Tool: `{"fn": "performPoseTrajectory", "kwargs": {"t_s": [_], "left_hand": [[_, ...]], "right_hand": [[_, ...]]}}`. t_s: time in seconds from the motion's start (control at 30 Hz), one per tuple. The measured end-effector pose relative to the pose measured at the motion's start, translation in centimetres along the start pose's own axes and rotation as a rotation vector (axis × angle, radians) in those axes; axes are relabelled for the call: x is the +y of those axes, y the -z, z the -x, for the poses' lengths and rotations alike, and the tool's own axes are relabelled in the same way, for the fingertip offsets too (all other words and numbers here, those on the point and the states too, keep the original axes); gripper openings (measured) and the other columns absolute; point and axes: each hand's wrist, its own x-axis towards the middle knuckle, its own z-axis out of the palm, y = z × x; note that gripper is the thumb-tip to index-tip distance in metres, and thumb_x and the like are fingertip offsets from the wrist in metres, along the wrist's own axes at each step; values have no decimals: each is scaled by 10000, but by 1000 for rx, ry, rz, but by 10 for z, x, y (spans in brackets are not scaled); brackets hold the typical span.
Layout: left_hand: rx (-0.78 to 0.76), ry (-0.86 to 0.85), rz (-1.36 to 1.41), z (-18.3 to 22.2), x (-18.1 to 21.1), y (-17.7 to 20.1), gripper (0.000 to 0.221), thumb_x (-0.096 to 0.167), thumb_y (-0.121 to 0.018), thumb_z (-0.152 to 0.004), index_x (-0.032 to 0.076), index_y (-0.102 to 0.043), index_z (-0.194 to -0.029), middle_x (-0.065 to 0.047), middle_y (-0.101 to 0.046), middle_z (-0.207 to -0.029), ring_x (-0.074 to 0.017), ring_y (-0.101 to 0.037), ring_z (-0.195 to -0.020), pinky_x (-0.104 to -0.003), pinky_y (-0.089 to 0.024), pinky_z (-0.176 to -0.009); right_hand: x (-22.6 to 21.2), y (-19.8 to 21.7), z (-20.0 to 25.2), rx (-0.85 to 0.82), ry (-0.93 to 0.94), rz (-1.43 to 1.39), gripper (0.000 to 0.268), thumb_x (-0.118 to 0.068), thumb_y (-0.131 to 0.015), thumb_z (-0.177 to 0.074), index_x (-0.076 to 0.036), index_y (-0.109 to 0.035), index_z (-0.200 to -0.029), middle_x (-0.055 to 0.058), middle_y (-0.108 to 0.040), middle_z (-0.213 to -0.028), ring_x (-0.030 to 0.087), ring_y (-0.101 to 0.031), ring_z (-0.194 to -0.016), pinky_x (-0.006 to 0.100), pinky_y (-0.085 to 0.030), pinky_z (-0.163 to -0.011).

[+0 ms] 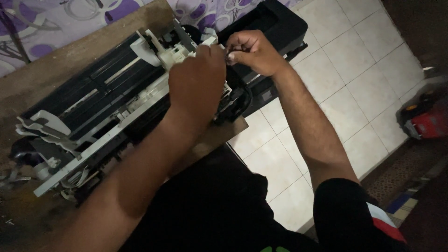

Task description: Disassembling and inspecting the internal components of a printer on a workbench, including removing screws and adjusting the carriage.

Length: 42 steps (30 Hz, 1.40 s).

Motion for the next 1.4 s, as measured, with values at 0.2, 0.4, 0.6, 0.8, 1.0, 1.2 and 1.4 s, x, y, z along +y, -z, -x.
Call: {"fn": "performPoseTrajectory", "kwargs": {"t_s": [0.2, 0.4, 0.6, 0.8, 1.0, 1.2, 1.4], "left_hand": [[-106, 7, -76, 22, 5, -12, 121, 231, -703, -906, 238, -689, -786, 69, -607, -674, -113, -652, -534, -284, -469, -448], [-183, 97, 65, 26, 14, -36, 119, 218, -652, -919, 186, -758, -876, 21, -731, -755, -193, -724, -664, -362, -522, -617], [-84, 48, -75, 20, 10, -24, 144, 225, -613, -874, 297, -681, -769, 82, -687, -680, -121, -709, -599, -306, -513, -525], [-664, 3, 101, 14, -17, 45, 164, 165, -613, -970, 253, -744, -928, -3, -769, -897, -240, -784, -753, -353, -538, -556], [-443, -23, 55, 63, -54, 93, 172, 340, -660, -922, 264, -605, -779, 29, -642, -727, -203, -712, -575, -367, -523, -440], [-267, 249, 368, 109, -146, 189, 345, 264, -754, -975, 50, -752, -1245, -139, -709, -1043, -403, -685, -902, -514, -497, -708], [14, 779, 575, 227, -152, 202, 192, -49, -850, -1098, -98, -720, -1230, -161, -703, -1083, -209, -628, -987, -351, -503, -953]], "right_hand": [[8, -2, 3, 5, 54, 26, 223, -240, -667, -1059, -25, -616, -1089, 81, -653, -907, 147, -678, -857, 280, -599, -800], [5, -8, 6, 84, 63, 81, 164, -207, -675, -1062, -51, -626, -1047, 35, -641, -871, 103, -642, -805, 249, -521, -748], [7, -9, 7, 108, 98, 100, 168, -206, -673, -1062, -42, -640, -1065, 36, -634, -844, 105, -633, -777, 246, -509, -727], [-4, -19, 13, 238, 21, 109, 48, -92, -663, -1043, -58, -644, -1015, 41, -662, -881, 108, -653, -801, 232, -537, -743], [-31, -50, 48, 583, 176, 546, 36, -36, -709, -981, -35, -707, -1017, 82, -627, -877, 188, -586, -791, 329, -440, -718], [-96, -108, 50, 274, 375, 730, 162, 15, -536, -1022, 32, -686, -1080, 206, -651, -949, 346, -623, -799, 412, -470, -720], [-80, -167, 9, 80, 548, 959, 131, -163, -651, -1061, -142, -678, -1188, 69, -589, -876, 287, -570, -707, 409, -393, -558]]}}
